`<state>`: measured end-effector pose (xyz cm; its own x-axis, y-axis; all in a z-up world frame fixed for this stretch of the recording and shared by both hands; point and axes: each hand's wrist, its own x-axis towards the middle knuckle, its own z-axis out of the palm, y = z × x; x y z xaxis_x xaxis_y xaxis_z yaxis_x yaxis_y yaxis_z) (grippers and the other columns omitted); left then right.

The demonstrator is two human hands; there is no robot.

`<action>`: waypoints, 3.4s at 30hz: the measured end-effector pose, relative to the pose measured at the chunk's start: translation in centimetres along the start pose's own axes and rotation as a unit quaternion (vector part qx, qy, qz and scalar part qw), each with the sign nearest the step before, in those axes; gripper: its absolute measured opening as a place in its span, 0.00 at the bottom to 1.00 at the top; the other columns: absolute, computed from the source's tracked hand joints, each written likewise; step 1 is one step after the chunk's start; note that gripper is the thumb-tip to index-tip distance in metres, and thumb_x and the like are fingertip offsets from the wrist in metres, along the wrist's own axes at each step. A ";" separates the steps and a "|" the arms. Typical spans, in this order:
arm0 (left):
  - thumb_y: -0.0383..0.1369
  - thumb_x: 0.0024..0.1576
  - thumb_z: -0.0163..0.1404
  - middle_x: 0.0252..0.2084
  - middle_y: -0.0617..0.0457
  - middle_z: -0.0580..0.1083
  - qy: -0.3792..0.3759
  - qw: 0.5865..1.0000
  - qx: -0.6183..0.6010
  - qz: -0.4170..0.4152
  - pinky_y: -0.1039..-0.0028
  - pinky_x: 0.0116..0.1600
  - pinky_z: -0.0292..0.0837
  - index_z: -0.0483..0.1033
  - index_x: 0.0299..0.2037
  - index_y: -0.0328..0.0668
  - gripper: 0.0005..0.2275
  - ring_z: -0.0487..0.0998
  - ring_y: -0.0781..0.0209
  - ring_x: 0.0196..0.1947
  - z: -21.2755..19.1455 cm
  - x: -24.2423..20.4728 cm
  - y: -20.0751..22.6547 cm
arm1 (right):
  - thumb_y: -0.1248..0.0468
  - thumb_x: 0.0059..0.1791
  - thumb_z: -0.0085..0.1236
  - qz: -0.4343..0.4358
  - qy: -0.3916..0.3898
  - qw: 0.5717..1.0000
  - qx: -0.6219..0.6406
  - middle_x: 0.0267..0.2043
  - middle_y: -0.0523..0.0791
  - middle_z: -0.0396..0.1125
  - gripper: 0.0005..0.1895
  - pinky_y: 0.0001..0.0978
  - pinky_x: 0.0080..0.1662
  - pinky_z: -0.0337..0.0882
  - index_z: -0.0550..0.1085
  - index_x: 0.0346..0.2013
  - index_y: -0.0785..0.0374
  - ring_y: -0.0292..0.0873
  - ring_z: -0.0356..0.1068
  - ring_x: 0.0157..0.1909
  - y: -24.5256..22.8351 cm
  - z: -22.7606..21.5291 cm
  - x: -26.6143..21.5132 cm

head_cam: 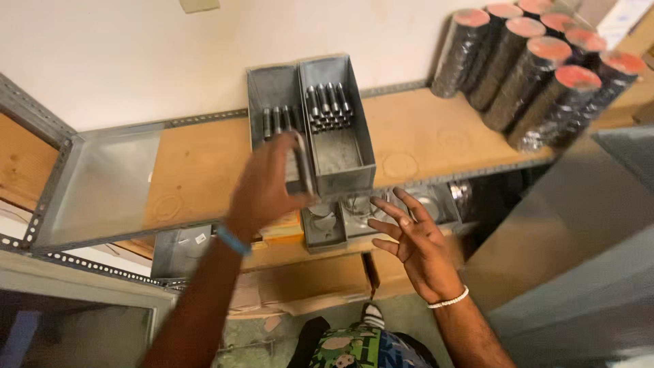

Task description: The person repeatedly picks small cylindrical metal parts from a wire basket and places them into a divided metal tray on a shelf. The person handles the parts one at a time, transferring them from the basket to the tray.

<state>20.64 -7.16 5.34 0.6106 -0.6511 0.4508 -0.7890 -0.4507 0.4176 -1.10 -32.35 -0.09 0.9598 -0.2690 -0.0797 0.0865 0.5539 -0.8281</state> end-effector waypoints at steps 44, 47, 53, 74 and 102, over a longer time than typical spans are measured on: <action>0.37 0.65 0.68 0.53 0.41 0.83 -0.052 0.951 -0.303 0.023 0.57 0.55 0.85 0.78 0.67 0.37 0.22 0.87 0.41 0.52 12.4 -11.8 9.2 | 0.38 0.64 0.38 -0.062 0.332 0.941 -0.011 0.79 0.55 0.69 0.38 0.47 0.58 0.74 0.61 0.83 0.55 0.55 0.77 0.65 6.0 -10.5 -18.2; 0.37 0.65 0.68 0.53 0.37 0.84 -0.113 0.928 -0.354 0.030 0.57 0.52 0.87 0.77 0.67 0.34 0.24 0.87 0.39 0.51 14.6 -13.8 12.3 | 0.41 0.65 0.42 -0.095 0.405 0.909 -0.010 0.77 0.55 0.70 0.36 0.47 0.57 0.75 0.62 0.83 0.57 0.56 0.79 0.64 8.2 -12.5 -25.0; 0.37 0.65 0.68 0.53 0.31 0.84 -0.226 0.888 -0.399 0.047 0.56 0.47 0.90 0.77 0.67 0.32 0.24 0.89 0.34 0.48 18.9 -18.4 17.9 | 0.54 0.66 0.51 -0.129 0.570 0.809 -0.059 0.71 0.56 0.74 0.28 0.46 0.53 0.80 0.67 0.79 0.64 0.56 0.82 0.57 12.0 -15.4 -38.0; 0.37 0.64 0.69 0.52 0.37 0.86 -0.328 0.871 -0.356 0.079 0.59 0.46 0.89 0.80 0.65 0.33 0.23 0.91 0.42 0.44 25.2 -34.7 39.8 | 0.53 0.53 0.69 0.386 0.363 0.527 -0.665 0.45 0.49 0.85 0.12 0.49 0.55 0.87 0.89 0.47 0.51 0.55 0.88 0.52 30.5 -39.5 -72.4; 0.56 0.51 0.73 0.80 0.29 0.63 -0.370 0.856 -0.280 0.226 0.32 0.69 0.75 0.61 0.84 0.42 0.53 0.72 0.21 0.75 15.2 -27.8 32.4 | 0.67 0.50 0.68 0.114 0.356 0.917 -0.141 0.43 0.48 0.82 0.19 0.44 0.48 0.89 0.85 0.55 0.70 0.45 0.83 0.41 9.2 -19.7 -45.4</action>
<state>-22.98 -12.94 -5.69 -0.1229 -0.9839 0.1298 -0.6494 0.1786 0.7392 -49.13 -30.54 -15.02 0.5184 -0.6730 -0.5275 -0.2631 0.4614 -0.8473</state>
